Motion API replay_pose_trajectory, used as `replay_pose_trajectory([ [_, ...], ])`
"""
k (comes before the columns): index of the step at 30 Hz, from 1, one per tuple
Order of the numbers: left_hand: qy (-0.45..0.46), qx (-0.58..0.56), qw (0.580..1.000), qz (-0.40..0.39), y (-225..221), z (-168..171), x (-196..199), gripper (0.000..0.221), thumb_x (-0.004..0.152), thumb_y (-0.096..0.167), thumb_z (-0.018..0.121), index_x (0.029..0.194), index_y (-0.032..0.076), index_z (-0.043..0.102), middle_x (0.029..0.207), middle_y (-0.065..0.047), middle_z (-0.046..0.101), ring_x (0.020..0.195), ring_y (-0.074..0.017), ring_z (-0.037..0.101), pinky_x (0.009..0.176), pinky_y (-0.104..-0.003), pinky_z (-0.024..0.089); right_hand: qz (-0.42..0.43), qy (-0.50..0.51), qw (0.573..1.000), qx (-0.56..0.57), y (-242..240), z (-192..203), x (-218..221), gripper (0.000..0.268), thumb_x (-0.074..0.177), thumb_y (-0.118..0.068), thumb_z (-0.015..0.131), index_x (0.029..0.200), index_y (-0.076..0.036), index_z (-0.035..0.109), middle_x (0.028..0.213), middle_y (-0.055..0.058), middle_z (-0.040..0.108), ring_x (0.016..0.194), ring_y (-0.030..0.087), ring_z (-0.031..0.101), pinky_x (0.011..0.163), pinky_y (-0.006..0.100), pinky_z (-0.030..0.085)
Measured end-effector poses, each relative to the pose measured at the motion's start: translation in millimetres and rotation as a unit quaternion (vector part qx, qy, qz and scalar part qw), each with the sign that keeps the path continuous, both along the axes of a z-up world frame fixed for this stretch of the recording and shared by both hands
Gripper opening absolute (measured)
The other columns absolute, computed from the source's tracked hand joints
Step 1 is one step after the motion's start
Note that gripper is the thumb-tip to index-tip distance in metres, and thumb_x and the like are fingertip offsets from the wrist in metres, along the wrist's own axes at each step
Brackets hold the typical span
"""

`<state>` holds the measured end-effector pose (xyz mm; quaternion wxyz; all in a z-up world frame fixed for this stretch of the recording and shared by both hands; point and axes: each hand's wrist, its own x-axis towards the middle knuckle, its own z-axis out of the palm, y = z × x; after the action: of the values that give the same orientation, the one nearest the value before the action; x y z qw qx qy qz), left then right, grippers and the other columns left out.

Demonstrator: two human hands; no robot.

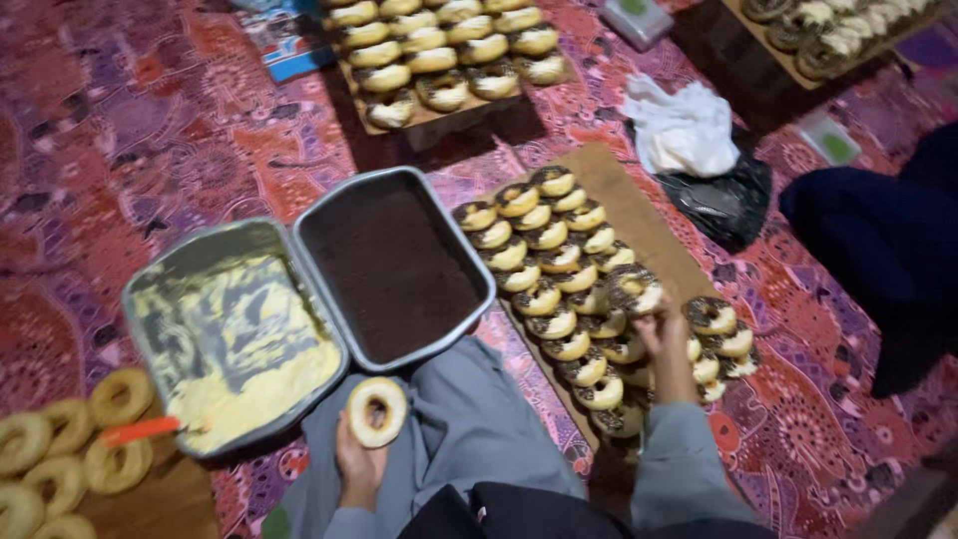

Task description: The person sits on the floor and decorates donuts by dipping them into a yellow cream and then into a dark crumb topping. They place the finished donuts onto a cardboard sheet. Later, they use a grater to sprinkle a white topping over the arranged donuts.

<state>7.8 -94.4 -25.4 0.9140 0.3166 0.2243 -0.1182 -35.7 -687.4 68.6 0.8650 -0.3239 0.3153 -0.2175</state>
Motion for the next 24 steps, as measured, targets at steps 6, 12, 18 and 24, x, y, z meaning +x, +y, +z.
replay_pose_trajectory([
  [6,0.008,0.009,1.0,-0.016,-5,39,2,0.059,0.11,0.047,0.031,0.139,0.001,0.053,0.135,-0.018,0.059,0.13,-0.0382,0.054,0.112,-0.065,0.037,-0.139,0.103,0.97,-0.168,-105,9,-21,0.02,0.101,-0.016,0.056,0.119,-0.014,0.063,0.107,0.007,0.073,0.089,0.023,0.074,0.066,0.039,0.06],
  [12,0.029,0.028,0.999,-0.026,-16,78,2,0.062,0.101,0.046,0.032,0.143,0.003,0.049,0.139,-0.018,0.057,0.135,-0.0428,0.049,0.11,-0.077,0.03,-0.118,0.319,0.893,-0.295,-143,-26,-2,0.032,0.091,-0.006,0.057,0.12,-0.012,0.068,0.108,0.013,0.072,0.09,0.027,0.072,0.076,0.042,0.064],
  [18,-0.01,-0.083,0.995,-0.047,-12,69,1,0.058,0.109,0.043,0.038,0.146,-0.001,0.05,0.13,-0.017,0.058,0.135,-0.0454,0.05,0.108,-0.082,0.029,-0.094,0.526,0.523,-0.664,-121,-19,-21,0.033,0.078,-0.005,0.066,0.111,-0.001,0.071,0.109,0.029,0.067,0.091,0.046,0.066,0.075,0.051,0.052],
  [24,0.064,-0.044,0.98,-0.181,-41,61,-3,0.054,0.101,0.047,0.04,0.133,0.006,0.054,0.123,-0.015,0.068,0.113,-0.0406,0.063,0.091,-0.073,0.047,0.256,0.113,0.782,-0.557,77,3,44,0.027,0.109,-0.01,0.045,0.109,-0.004,0.072,0.132,0.013,0.073,0.112,0.023,0.074,0.096,0.038,0.062],
])
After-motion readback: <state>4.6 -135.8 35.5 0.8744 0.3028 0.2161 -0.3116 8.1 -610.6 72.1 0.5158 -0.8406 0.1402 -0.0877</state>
